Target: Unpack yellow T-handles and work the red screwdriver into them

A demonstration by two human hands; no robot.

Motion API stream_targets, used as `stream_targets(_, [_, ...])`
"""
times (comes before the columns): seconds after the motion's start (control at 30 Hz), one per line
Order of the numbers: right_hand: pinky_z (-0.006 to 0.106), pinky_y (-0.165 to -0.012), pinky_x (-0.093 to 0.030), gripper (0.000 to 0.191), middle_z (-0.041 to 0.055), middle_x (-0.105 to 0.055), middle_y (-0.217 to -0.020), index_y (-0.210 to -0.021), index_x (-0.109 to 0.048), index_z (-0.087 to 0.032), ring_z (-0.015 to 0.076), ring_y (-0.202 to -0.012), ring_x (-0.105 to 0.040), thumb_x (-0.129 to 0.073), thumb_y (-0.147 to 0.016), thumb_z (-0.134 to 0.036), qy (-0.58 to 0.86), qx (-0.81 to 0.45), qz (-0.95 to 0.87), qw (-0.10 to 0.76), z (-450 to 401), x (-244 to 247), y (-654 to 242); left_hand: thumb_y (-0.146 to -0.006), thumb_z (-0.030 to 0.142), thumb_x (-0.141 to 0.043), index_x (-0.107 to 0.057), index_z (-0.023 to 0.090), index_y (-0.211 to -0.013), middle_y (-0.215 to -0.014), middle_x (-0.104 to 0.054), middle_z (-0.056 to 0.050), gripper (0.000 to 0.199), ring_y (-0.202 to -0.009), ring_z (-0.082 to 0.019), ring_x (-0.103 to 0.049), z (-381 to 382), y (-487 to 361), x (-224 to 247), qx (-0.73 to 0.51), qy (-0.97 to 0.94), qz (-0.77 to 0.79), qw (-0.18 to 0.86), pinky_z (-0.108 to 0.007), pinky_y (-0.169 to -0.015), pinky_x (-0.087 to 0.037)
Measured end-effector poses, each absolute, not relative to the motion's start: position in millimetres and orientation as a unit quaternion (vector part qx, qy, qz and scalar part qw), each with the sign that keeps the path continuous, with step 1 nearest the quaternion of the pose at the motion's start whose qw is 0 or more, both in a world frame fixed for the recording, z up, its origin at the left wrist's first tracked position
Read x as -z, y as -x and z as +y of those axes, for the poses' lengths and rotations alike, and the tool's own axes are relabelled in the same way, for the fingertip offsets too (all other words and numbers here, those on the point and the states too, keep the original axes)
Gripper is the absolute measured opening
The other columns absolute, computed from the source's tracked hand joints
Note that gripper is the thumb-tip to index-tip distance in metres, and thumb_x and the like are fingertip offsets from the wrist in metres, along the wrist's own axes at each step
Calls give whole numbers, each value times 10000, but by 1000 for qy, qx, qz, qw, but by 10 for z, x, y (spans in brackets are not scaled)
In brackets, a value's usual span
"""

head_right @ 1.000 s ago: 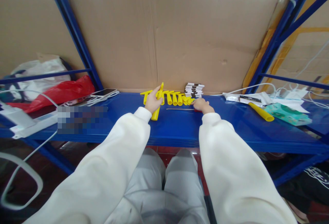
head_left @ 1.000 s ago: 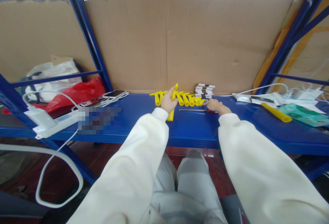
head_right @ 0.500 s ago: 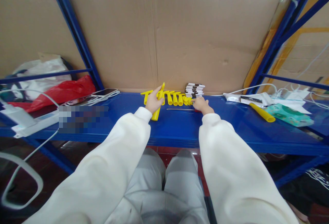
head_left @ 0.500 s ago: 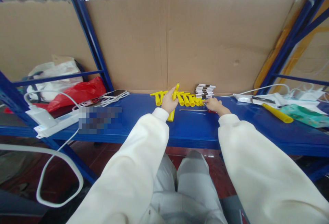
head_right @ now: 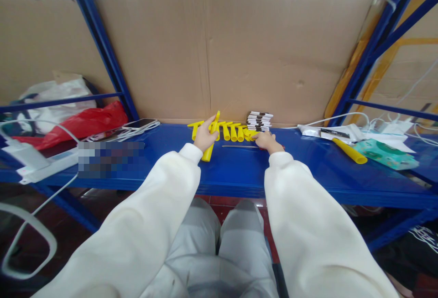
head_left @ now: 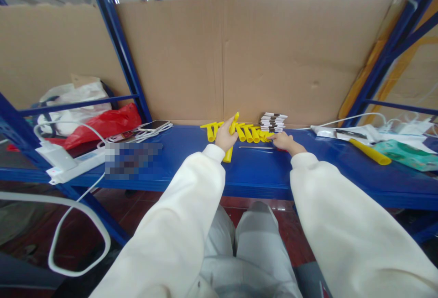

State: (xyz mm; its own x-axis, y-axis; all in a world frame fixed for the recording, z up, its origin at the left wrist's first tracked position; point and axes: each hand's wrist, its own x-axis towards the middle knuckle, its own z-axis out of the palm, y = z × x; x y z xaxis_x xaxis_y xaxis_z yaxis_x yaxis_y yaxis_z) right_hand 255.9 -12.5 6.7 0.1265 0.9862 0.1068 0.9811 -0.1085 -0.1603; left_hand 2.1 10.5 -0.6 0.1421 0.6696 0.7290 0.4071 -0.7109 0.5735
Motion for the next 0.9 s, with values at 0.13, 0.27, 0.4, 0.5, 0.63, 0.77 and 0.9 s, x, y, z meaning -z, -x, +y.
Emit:
stream_targets(0.13, [551, -1157, -341, 558, 44, -592, -1481, -1360, -673, -367, 323, -1430, -435, -439, -893, -171, 747, -15, -659, 90, -119, -64, -2553, -729, 32, -593, -579, 218, -1438, -1441, -630, -74, 732, -1242, -248, -654, 112, -23, 20, -556, -747, 343, 122, -413, -1178, -435])
stream_targets(0.27, [556, -1147, -360, 568, 28, -599, -1475, -1360, -670, -377, 324, -1421, -447, -450, -878, -172, 745, -12, -662, 87, -102, -58, -2567, -714, 20, -603, -595, 226, -1425, -1419, -648, -63, 741, -1270, -247, -635, 113, -22, 21, -560, -746, 339, 118, -403, -1181, -434])
stream_targets(0.4, [552, -1154, -360, 581, 27, -591, -1484, -1366, -668, -369, 318, -1426, -449, -440, -875, -156, 744, -15, -662, 92, -100, -57, -2570, -712, 19, -606, -592, 232, -1428, -1442, -627, -67, 747, -1366, -266, -557, 110, -15, 1, -559, -750, 337, 106, -428, -1214, -386])
stream_targets(0.5, [540, -1160, -358, 586, 20, -579, -1497, -1365, -669, -362, 309, -1427, -456, -430, -877, -143, 746, -18, -659, 92, -105, -59, -2565, -713, 17, -589, -598, 226, -1421, -1458, -609, -81, 738, -1400, -271, -518, 116, -5, -18, -559, -754, 332, 92, -445, -1228, -357])
stream_targets(0.63, [546, -1149, -374, 562, 19, -599, -1476, -1343, -685, -365, 306, -1409, -482, -431, -887, -155, 752, -12, -651, 98, -112, -68, -2556, -727, 23, -575, -633, 228, -1380, -1433, -618, -94, 687, -1380, -266, -533, 144, 12, -26, -547, -765, 332, 75, -454, -1217, -368])
stream_targets(0.77, [542, -1147, -377, 551, 33, -624, -1446, -1344, -688, -347, 311, -1387, -512, -442, -892, -151, 753, -9, -650, 102, -138, -94, -2527, -745, 38, -598, -664, 208, -1337, -1412, -621, -111, 620, -1352, -265, -557, 165, 19, -5, -498, -801, 329, 58, -456, -1220, -356])
stream_targets(0.9, [505, -1143, -387, 537, 40, -648, -1416, -1328, -703, -329, 307, -1360, -544, -475, -877, -145, 745, -6, -657, 117, -155, -112, -2518, -767, 19, -584, -664, 240, -1344, -1431, -606, -104, 623, -1344, -266, -569, 141, 17, 21, -429, -848, 310, 42, -473, -1204, -380])
